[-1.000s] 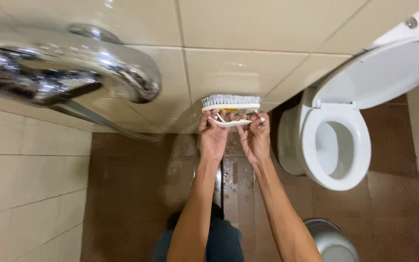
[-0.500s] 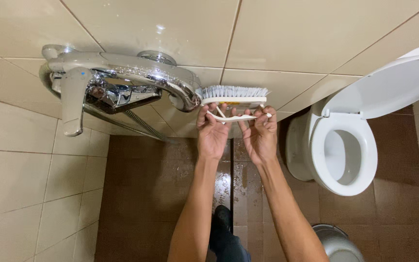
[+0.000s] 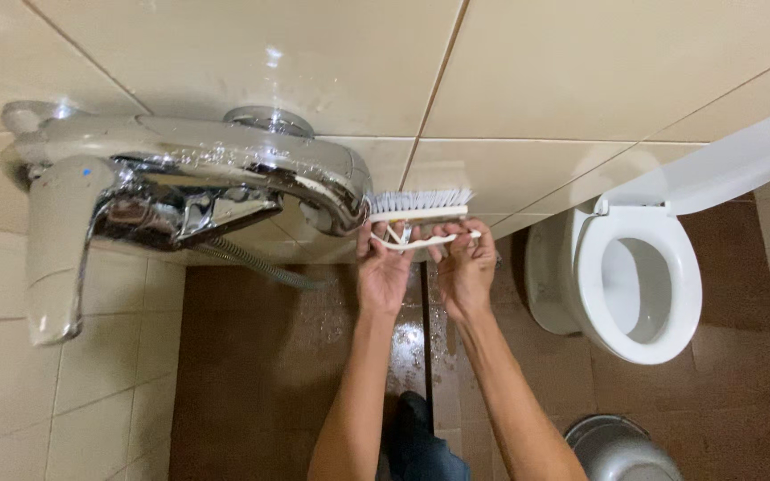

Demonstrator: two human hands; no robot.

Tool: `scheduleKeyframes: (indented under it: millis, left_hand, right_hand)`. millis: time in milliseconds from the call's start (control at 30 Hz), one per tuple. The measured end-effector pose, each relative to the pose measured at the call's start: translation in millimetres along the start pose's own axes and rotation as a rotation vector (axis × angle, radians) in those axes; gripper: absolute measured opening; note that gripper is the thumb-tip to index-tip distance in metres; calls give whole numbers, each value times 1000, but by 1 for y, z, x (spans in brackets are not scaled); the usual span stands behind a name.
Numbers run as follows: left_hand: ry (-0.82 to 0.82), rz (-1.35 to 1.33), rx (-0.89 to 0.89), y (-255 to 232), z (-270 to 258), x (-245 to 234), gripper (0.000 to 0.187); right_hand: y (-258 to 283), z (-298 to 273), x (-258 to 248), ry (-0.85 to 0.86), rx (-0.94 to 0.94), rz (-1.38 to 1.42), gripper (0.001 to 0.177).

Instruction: The person attempts to mount a white plastic brush holder to a tiled bathroom wall and then tests its stability by hand.

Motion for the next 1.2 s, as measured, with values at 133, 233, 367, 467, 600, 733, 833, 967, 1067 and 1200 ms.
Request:
scheduleKeyframes:
  millis: [133, 233, 367, 467, 600, 733, 833, 967, 1067, 1200]
  left_hand:
    - [7, -2, -17, -2, 9, -38, 33]
    - [-5, -16, -24, 2, 13, -68, 30]
    - [16, 7, -42, 12, 21, -90, 28]
    - [-10, 24, -57, 31, 17, -105, 28]
    - [-28, 4, -83, 68, 15, -105, 30]
    - [-8, -16, -126, 115, 11, -95, 27]
    - [15, -19, -152, 147, 5, -84, 25]
    - [-9, 8, -165, 189, 1, -82, 24]
    - [7, 80, -185, 221, 0, -88, 24]
    - [-1, 85, -153, 244, 0, -101, 23]
  right_hand:
    - [-24, 6, -17, 32, -12, 42, 12]
    - [-42, 10, -38, 28, -2, 32, 14]
    - [-59, 22, -62, 34, 22, 70, 16]
    - [-61, 22, -90, 12, 52, 100, 16]
    - [-39, 33, -119, -28, 70, 6, 13]
    - [3, 44, -144, 7, 39, -29, 10]
    - [33, 50, -158, 20, 9, -15, 10]
    - [61, 59, -188, -42, 20, -37, 12]
    - [75, 69, -219, -100, 24, -76, 12]
    - [71, 77, -249, -124, 60, -36, 13]
Point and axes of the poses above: each hand's wrist, its own z-axis towards the middle knuckle, its own x-axis out of the palm, y = z × x, the point moved 8 cm from there along z, towards the middle knuckle, and after that the axes turned 9 degrees about -z, right-handed, at the moved point
